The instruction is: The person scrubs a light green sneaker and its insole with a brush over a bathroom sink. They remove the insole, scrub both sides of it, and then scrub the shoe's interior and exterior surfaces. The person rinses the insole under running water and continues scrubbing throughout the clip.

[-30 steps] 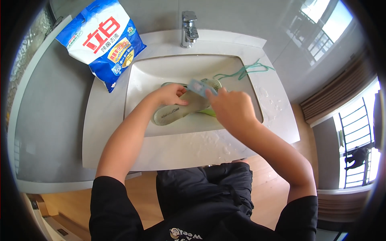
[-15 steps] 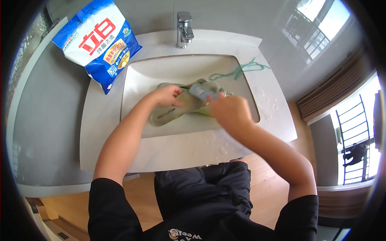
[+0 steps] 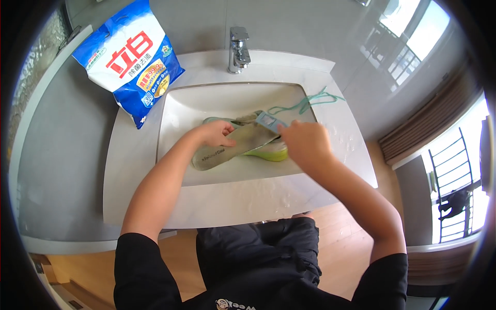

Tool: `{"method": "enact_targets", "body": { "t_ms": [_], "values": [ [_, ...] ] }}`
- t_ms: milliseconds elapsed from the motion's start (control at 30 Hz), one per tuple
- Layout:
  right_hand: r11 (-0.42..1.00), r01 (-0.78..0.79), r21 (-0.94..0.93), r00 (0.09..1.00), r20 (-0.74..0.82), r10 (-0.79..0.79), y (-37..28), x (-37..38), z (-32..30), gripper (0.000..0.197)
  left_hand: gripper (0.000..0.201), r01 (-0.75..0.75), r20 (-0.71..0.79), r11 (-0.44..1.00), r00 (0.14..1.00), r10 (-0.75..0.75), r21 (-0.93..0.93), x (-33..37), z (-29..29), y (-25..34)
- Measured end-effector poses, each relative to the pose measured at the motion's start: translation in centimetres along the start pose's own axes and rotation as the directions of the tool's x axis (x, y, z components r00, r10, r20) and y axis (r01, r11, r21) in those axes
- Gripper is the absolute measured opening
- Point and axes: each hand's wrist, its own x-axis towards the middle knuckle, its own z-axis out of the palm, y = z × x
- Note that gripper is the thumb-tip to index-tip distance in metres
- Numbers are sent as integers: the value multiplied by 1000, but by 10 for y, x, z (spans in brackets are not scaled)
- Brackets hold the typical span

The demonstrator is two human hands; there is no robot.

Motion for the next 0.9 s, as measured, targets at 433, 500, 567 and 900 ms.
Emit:
{"method": "enact_targets", "body": {
  "t_ms": [433, 500, 567, 900],
  "values": [
    [995, -101, 13, 991, -88, 102, 13, -4, 1, 17, 51, -21, -31, 1000, 999, 21, -6, -2, 6, 9],
    [988, -157, -13, 987, -44, 156, 19, -6, -14, 39, 51, 10, -32, 1000, 999, -10, -11, -4, 2, 7],
    [993, -100, 58, 975, -192, 109, 1, -7, -17, 48, 51, 14, -33, 999, 999, -15, -33, -2, 3, 8],
    [987, -155, 41, 988, -25, 156, 3, -11, -16, 22, 45, 46, -34, 998, 998, -47, -45, -2, 3, 10]
  ]
}}
